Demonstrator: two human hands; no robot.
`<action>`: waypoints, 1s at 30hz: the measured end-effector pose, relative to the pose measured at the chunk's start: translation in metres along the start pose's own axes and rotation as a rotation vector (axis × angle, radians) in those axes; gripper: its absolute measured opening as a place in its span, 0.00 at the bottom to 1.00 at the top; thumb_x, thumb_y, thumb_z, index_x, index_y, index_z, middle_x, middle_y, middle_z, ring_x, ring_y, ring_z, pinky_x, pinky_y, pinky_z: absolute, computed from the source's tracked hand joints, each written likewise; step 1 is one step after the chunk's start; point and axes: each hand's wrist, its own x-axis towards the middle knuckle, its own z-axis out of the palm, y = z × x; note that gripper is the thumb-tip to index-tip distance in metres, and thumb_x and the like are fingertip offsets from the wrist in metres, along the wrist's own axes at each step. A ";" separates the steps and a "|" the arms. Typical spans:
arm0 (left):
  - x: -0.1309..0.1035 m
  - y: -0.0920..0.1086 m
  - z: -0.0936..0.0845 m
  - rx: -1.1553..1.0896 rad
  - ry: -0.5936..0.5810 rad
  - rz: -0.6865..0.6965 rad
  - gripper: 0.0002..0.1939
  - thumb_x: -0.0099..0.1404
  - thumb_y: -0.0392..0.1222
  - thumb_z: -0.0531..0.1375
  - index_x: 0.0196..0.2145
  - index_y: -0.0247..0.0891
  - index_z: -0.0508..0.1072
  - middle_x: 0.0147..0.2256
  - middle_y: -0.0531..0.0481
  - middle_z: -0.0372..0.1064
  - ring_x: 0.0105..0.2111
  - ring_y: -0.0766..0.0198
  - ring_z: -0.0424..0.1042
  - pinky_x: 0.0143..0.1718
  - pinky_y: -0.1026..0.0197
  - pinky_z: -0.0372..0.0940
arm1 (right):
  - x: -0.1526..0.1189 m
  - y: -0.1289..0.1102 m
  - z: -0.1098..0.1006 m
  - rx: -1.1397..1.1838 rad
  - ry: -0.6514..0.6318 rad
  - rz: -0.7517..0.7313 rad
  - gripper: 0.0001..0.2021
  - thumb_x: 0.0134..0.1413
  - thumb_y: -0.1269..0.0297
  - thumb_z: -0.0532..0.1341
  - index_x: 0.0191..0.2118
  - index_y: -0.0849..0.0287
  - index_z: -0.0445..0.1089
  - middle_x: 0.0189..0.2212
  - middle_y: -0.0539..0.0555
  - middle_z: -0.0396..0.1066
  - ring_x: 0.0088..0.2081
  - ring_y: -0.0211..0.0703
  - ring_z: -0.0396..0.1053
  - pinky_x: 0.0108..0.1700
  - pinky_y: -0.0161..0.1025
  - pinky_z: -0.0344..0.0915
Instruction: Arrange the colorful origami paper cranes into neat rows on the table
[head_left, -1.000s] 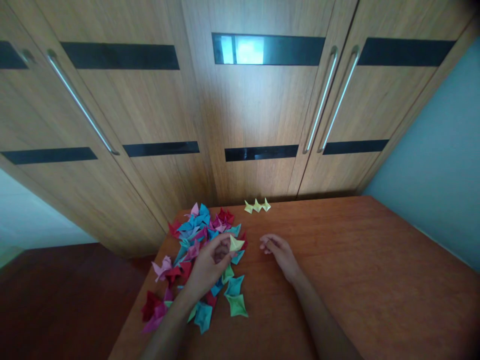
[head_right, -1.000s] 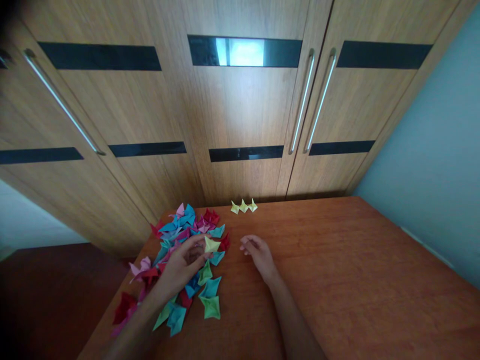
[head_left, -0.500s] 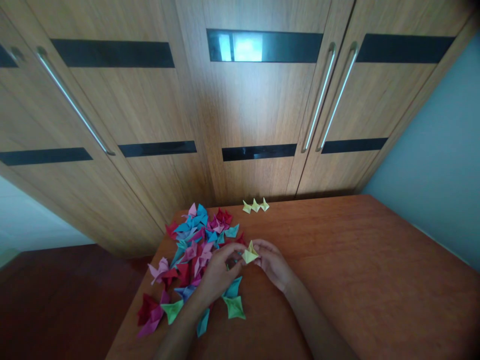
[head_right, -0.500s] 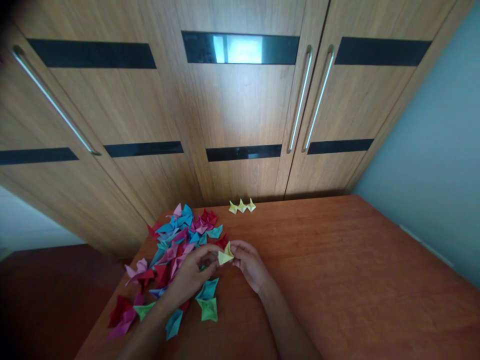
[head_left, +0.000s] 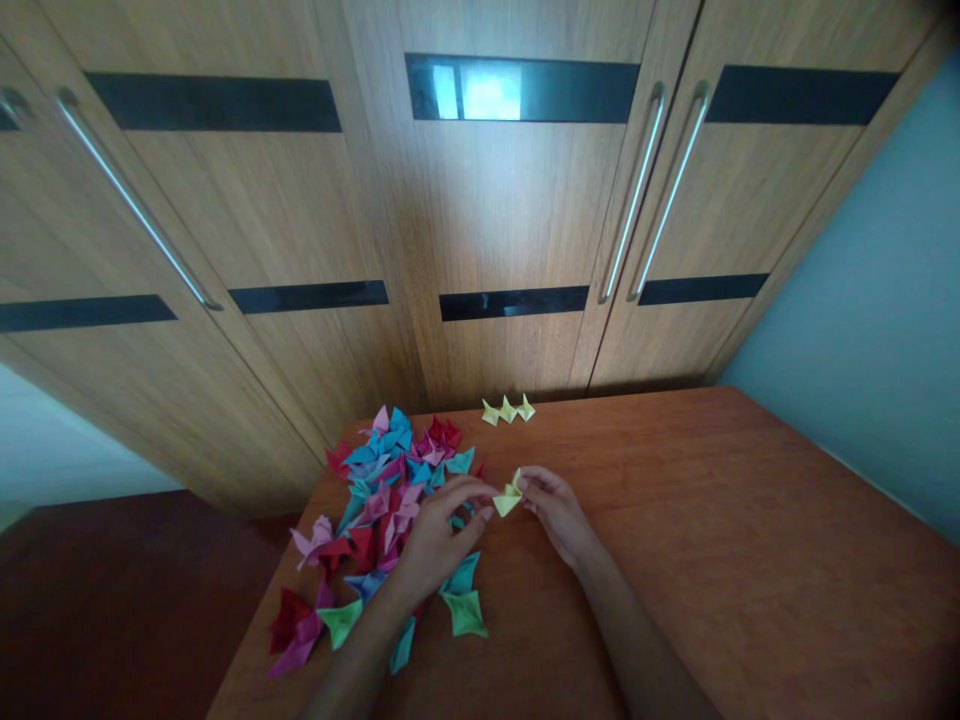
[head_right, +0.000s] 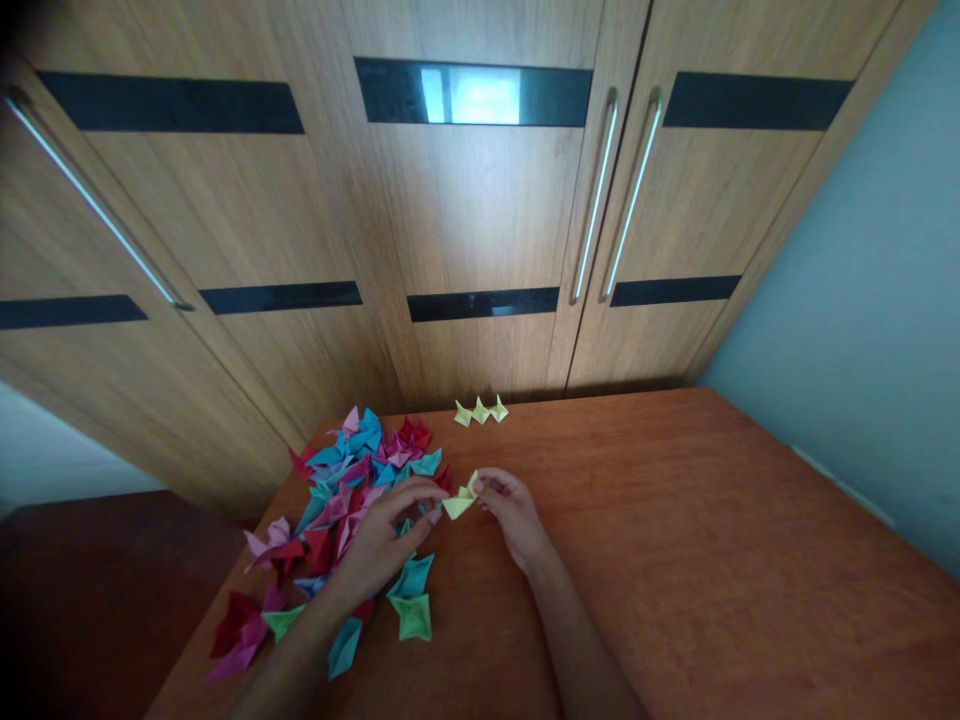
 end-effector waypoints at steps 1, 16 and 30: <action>0.001 0.001 0.000 0.008 -0.011 0.000 0.09 0.62 0.33 0.57 0.38 0.41 0.75 0.38 0.50 0.71 0.37 0.63 0.70 0.39 0.62 0.65 | 0.000 0.000 -0.001 -0.001 -0.005 -0.006 0.13 0.42 0.58 0.70 0.36 0.54 0.75 0.29 0.48 0.71 0.29 0.34 0.64 0.32 0.32 0.59; 0.056 -0.005 0.033 0.294 -0.045 0.050 0.08 0.63 0.34 0.56 0.37 0.40 0.74 0.34 0.52 0.73 0.33 0.65 0.71 0.36 0.64 0.64 | 0.016 -0.004 -0.025 -0.240 0.303 -0.171 0.12 0.48 0.53 0.62 0.32 0.56 0.73 0.26 0.50 0.71 0.27 0.39 0.64 0.30 0.35 0.60; 0.186 -0.048 0.110 0.630 -0.170 -0.072 0.11 0.68 0.43 0.56 0.44 0.35 0.71 0.44 0.46 0.70 0.42 0.60 0.71 0.44 0.51 0.67 | 0.017 0.003 -0.025 -1.059 0.245 -0.290 0.12 0.55 0.66 0.53 0.37 0.53 0.74 0.35 0.51 0.76 0.36 0.43 0.72 0.39 0.37 0.64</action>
